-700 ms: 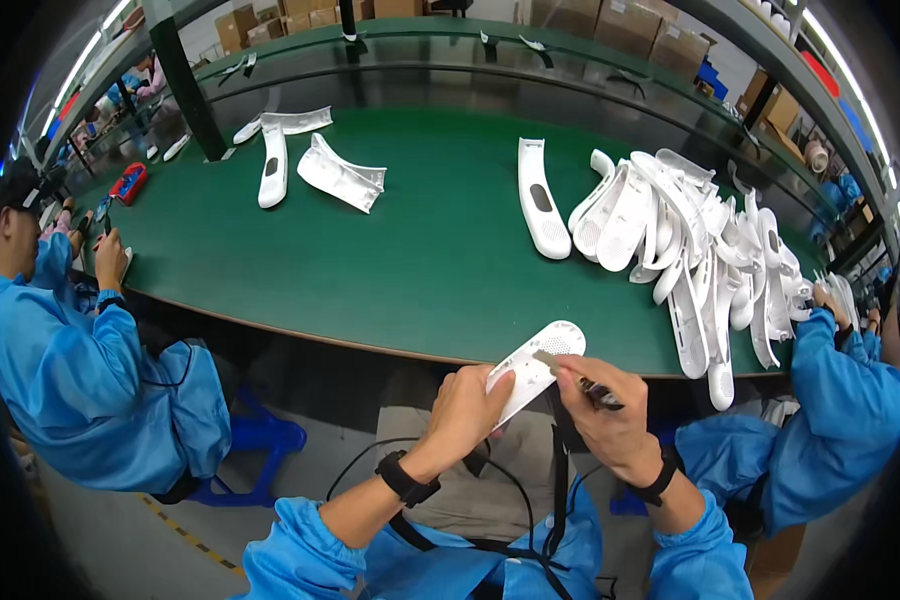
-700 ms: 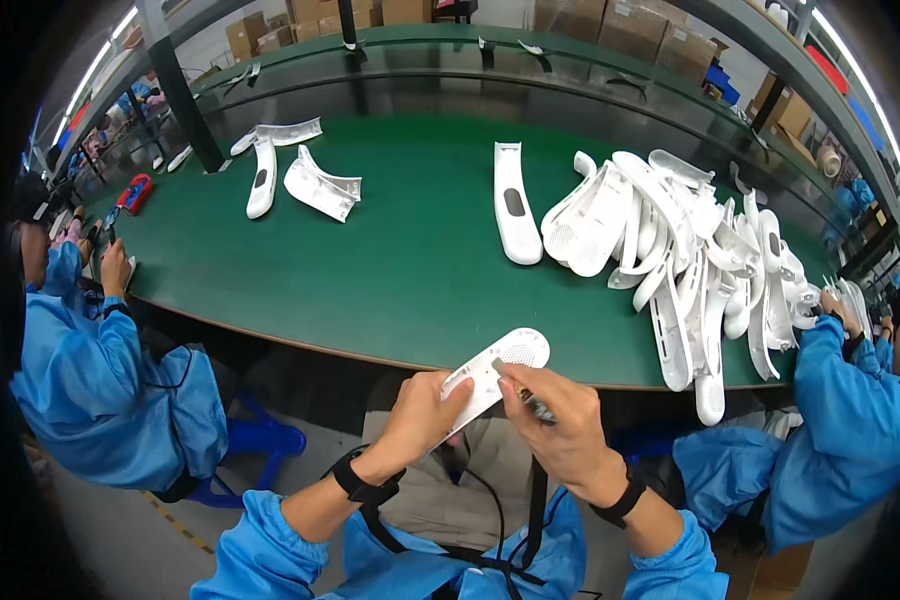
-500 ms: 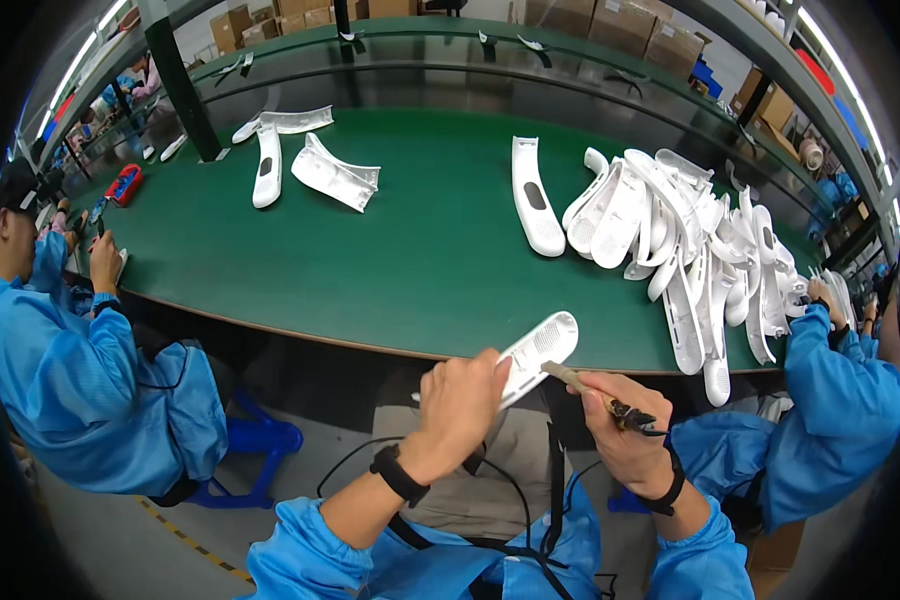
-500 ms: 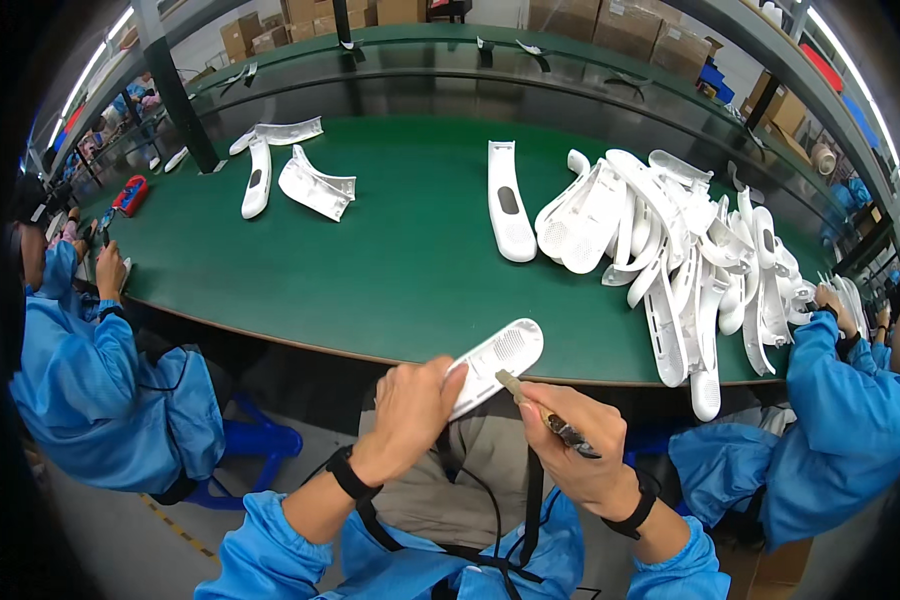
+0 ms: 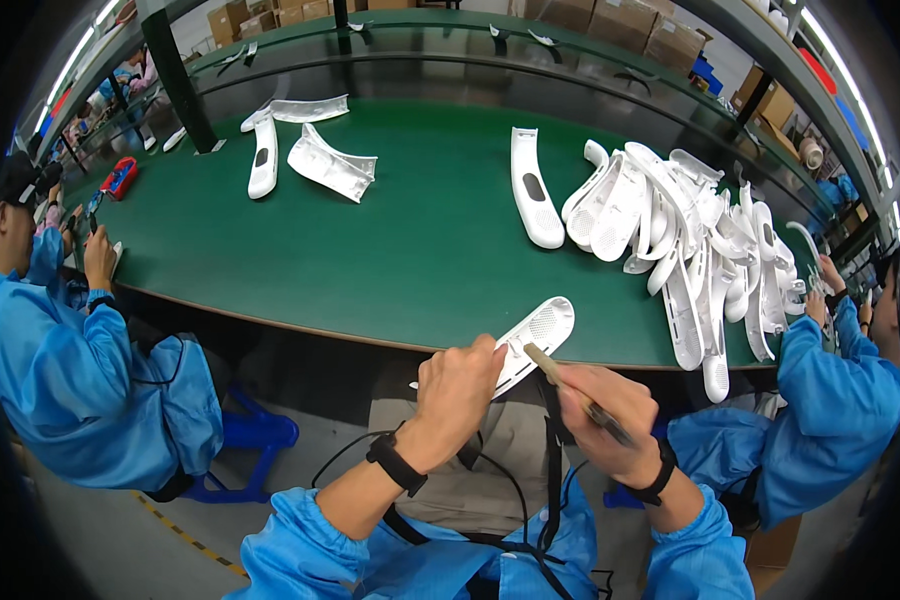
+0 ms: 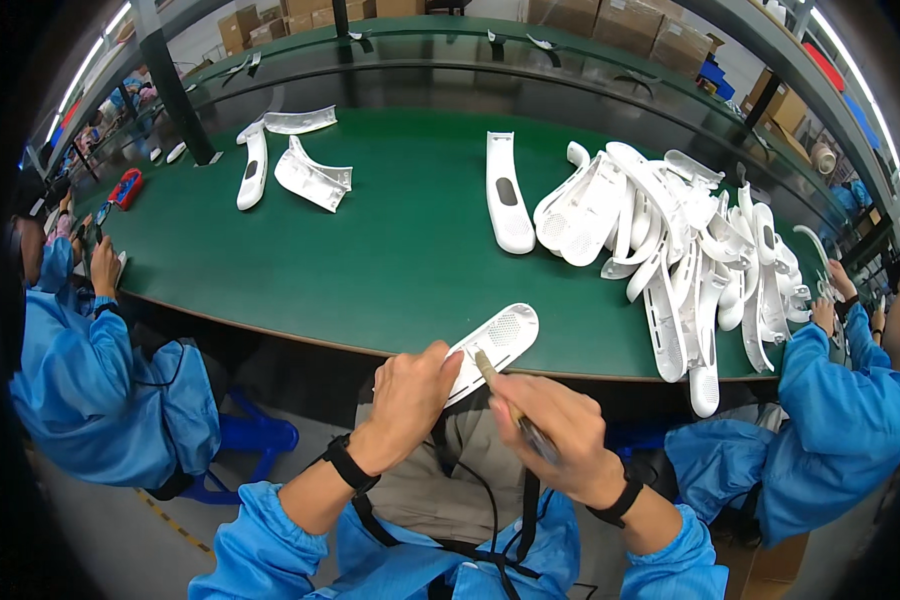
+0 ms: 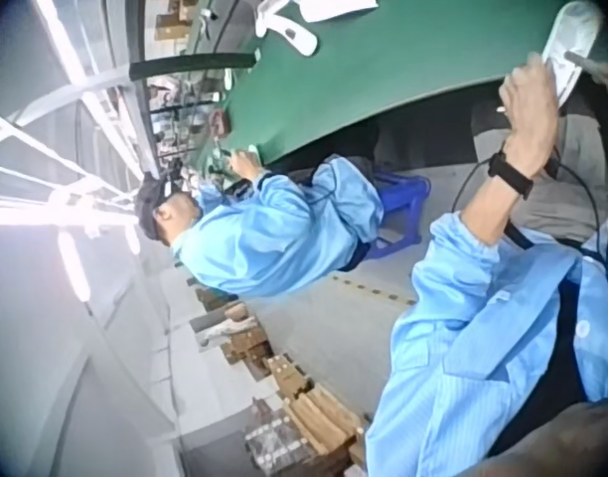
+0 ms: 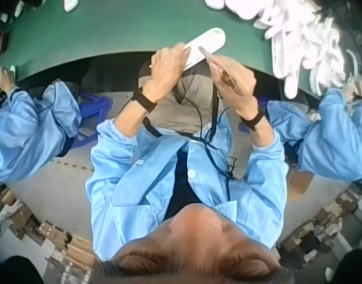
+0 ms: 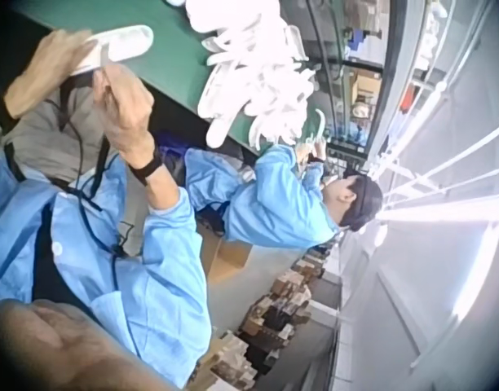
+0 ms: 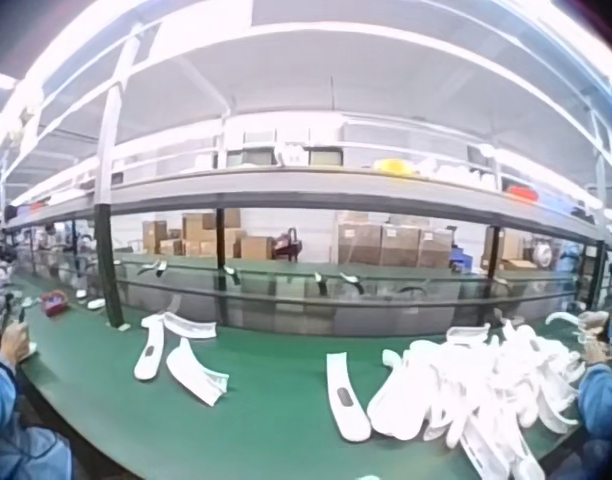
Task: The recorder uses pliers and a scraper tool to remove burrs and excess plastic from white housing components at a factory workstation.
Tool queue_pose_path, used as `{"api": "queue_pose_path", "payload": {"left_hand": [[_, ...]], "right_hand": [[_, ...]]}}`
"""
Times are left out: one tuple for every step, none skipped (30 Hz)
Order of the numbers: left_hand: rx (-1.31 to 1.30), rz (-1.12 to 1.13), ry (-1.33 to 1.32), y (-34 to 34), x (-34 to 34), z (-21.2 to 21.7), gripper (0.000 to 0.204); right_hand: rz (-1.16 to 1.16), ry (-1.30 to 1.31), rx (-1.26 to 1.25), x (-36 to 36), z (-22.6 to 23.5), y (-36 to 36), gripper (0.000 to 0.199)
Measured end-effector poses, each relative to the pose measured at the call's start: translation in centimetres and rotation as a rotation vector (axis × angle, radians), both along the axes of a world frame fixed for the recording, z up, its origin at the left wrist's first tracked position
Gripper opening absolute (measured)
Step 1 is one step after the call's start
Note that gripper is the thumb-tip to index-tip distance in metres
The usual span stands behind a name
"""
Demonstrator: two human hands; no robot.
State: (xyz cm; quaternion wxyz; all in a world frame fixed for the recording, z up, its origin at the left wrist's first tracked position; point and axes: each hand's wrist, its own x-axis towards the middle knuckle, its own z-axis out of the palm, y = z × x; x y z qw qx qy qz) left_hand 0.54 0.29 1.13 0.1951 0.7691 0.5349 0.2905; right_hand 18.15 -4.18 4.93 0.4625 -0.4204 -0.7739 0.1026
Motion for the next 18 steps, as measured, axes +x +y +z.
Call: {"api": "queue_pose_path", "payload": {"left_hand": [[0.003, 0.002, 0.010, 0.0, 0.0, -0.1, 0.027], [0.006, 0.004, 0.021, 0.1, 0.0, -0.1, 0.026], [0.005, 0.007, 0.021, 0.1, 0.0, -0.1, 0.026], [0.018, 0.007, 0.039, 0.1, 0.0, -0.2, 0.026], [0.030, 0.007, 0.057, 0.2, 0.0, -0.3, 0.026], [0.026, 0.004, 0.058, 0.1, -0.1, -0.2, 0.026], [0.004, 0.003, 0.048, 0.1, -0.1, -0.1, 0.026], [-0.017, 0.002, 0.039, 0.0, -0.2, -0.1, 0.026], [-0.011, 0.000, 0.038, 0.1, -0.1, 0.0, 0.026], [0.000, 0.001, 0.053, 0.1, 0.0, 0.0, 0.026], [0.012, 0.002, 0.067, 0.2, 0.1, 0.0, 0.026], [0.010, 0.005, 0.070, 0.1, 0.0, -0.1, 0.026], [0.016, -0.001, 0.059, 0.1, -0.1, -0.1, 0.026], [0.022, -0.006, 0.048, 0.1, -0.1, -0.2, 0.026], [0.015, -0.014, 0.034, 0.1, -0.2, 0.0, 0.027], [0.014, -0.020, 0.035, 0.0, -0.1, -0.1, 0.027], [0.017, -0.013, 0.036, -0.2, 0.0, -0.4, 0.027], [0.031, 0.002, 0.037, 0.1, 0.0, -0.4, 0.027]], "right_hand": [[-0.002, -0.035, -0.055, 0.0, -0.2, 0.2, 0.020], [-0.002, -0.035, -0.054, 0.0, 0.0, 0.1, 0.020], [-0.017, -0.014, -0.081, 0.0, 0.1, -0.1, 0.020], [-0.033, 0.007, -0.108, 0.0, 0.3, -0.2, 0.021], [-0.038, 0.050, -0.025, -0.1, 0.6, 0.1, 0.022], [-0.041, 0.051, -0.029, -0.1, 0.9, 0.0, 0.022], [-0.012, 0.084, 0.014, -0.2, 1.1, -0.1, 0.021], [0.017, 0.117, 0.058, -0.2, 1.3, -0.2, 0.020], [-0.013, 0.049, -0.057, -0.3, 0.7, 0.5, 0.018], [-0.014, 0.048, -0.050, -0.1, 0.4, 0.5, 0.018], [-0.055, 0.074, -0.100, 0.1, 0.1, 0.2, 0.018], [-0.090, 0.102, -0.158, 0.1, 0.0, -0.2, 0.018], [-0.083, 0.102, -0.083, 0.1, 0.7, -0.1, 0.018], [-0.081, 0.105, -0.086, 0.0, 1.1, 0.0, 0.018], [-0.060, 0.126, -0.058, -0.2, 1.4, 0.0, 0.015], [-0.040, 0.148, -0.029, -0.4, 1.5, -0.1, 0.013], [-0.079, 0.070, -0.226, -0.6, 0.6, 0.1, 0.014], [-0.075, 0.072, -0.216, -0.4, 0.4, 0.3, 0.014]]}}
